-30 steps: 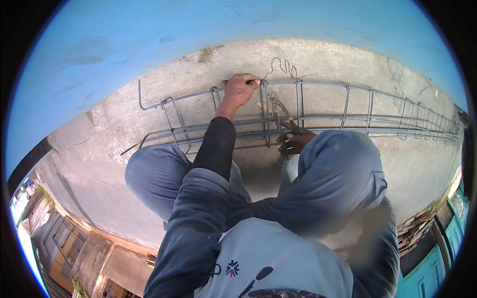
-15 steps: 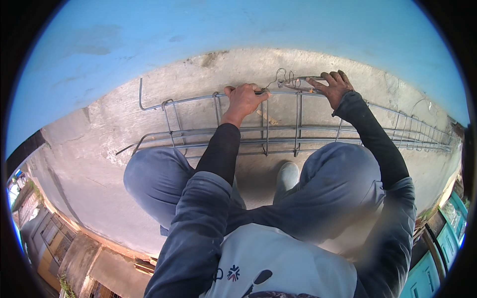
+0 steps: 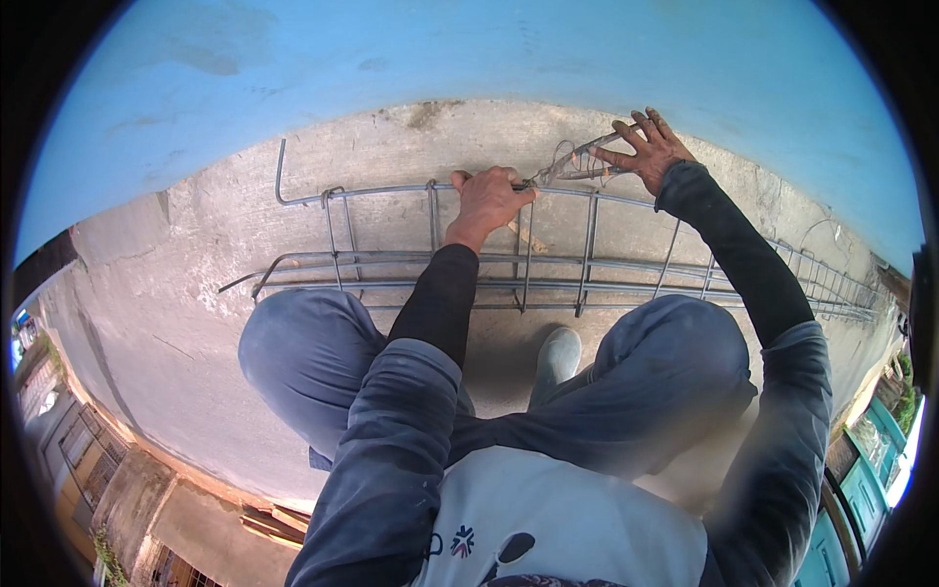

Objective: The person moves wooden planks and then sits on the floor to assemble a rebar mesh. They use pliers to tie wire at the intersections of the rebar grid.

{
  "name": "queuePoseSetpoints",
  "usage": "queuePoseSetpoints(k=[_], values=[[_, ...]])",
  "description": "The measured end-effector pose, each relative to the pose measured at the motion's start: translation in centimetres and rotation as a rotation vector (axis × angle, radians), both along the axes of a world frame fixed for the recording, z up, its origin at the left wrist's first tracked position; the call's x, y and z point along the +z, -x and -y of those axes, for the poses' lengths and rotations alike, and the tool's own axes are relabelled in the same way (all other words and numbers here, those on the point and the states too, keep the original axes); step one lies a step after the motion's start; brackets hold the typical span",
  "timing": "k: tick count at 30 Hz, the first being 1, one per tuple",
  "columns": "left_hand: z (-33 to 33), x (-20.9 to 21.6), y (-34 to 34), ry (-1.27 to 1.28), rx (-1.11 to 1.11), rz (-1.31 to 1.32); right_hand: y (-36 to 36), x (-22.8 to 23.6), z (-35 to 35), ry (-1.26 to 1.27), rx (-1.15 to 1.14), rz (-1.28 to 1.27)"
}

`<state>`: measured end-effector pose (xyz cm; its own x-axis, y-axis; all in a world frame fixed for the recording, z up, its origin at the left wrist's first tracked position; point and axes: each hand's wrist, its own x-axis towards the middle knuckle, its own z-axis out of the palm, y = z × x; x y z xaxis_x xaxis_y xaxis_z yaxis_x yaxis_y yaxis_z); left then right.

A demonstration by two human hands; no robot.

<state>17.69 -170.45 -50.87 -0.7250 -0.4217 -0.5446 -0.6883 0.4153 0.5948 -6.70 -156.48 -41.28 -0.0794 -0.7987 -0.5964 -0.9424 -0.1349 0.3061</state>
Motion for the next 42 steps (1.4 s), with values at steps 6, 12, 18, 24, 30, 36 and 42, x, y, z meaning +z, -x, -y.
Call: queuePoseSetpoints(k=[6, 12, 18, 24, 30, 36, 42], values=[[0.0, 0.2, 0.2, -0.001, 0.002, 0.008, 0.0, -0.6, 0.7, 0.061, 0.087, -0.004], [0.0, 0.1, 0.1, 0.016, -0.005, -0.009, 0.3, 0.0, 1.6, 0.120, 0.202, 0.006], [0.0, 0.4, 0.0, 0.009, 0.011, 0.006, -0.6, 1.5, 2.7, 0.160, 0.252, 0.083], [0.1, 0.6, -0.4, 0.018, 0.010, 0.000, -0.3, 3.0, 3.9, 0.057, 0.101, 0.296], [0.1, 0.8, -0.1, 0.050, 0.010, -0.079, 2.1, 0.9, 3.1, -0.210, -0.430, 0.487], [-6.3, 3.8, 4.5, 0.180, 0.234, -0.602, -0.5, 2.6, 2.2, -0.320, -0.725, 0.581], [-8.7, 3.7, 5.6, 0.196, 0.048, -0.584, -2.0, -1.3, -2.2, -0.304, -0.802, 0.531]])
